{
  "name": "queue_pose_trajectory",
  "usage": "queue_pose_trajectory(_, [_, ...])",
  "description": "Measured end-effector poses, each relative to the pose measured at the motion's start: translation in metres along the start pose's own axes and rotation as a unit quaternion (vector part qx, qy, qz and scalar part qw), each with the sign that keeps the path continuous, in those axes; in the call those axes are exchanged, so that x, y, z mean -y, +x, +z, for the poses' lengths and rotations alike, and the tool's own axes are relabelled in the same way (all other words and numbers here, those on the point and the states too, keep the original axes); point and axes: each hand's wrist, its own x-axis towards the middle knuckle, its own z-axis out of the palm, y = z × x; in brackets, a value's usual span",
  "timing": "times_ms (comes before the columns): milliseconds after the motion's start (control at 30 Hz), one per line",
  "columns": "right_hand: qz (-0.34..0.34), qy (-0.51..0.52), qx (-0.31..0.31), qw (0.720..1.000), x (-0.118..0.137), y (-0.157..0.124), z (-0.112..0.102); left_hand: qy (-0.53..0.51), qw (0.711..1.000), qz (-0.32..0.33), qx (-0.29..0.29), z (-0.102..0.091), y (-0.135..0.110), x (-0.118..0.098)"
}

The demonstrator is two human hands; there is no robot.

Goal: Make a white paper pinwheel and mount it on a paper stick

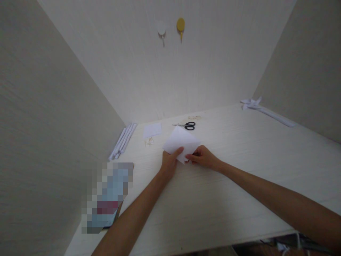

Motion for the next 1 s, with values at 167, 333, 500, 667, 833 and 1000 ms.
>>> queue_pose_trajectory(167, [-0.006, -0.010, -0.001, 1.000, -0.0011, 0.0005, -0.0010, 0.000, 1.000, 0.001, -0.005, 0.0004, 0.0010, -0.0002])
queue_pose_trajectory(333, [-0.011, -0.022, -0.010, 1.000, 0.0006, -0.0005, -0.0008, 0.000, 1.000, 0.005, -0.019, 0.0007, 0.0013, 0.0000])
queue_pose_trajectory(500, [0.006, 0.007, -0.028, 1.000, 0.0016, -0.0008, -0.0007, 0.064, 0.998, 0.008, 0.016, -0.0027, 0.0025, 0.0039])
queue_pose_trajectory(667, [-0.004, 0.072, -0.024, 0.997, 0.0010, -0.0005, -0.0033, 0.120, 0.992, 0.014, 0.026, -0.0057, 0.0043, 0.0076])
queue_pose_trajectory(833, [-0.003, 0.116, -0.008, 0.993, 0.0022, -0.0017, -0.0044, 0.096, 0.995, 0.007, 0.034, -0.0051, 0.0034, 0.0070])
queue_pose_trajectory(1000, [0.008, 0.088, -0.027, 0.996, -0.0003, -0.0008, -0.0027, 0.115, 0.993, 0.010, 0.021, -0.0023, 0.0014, 0.0028])
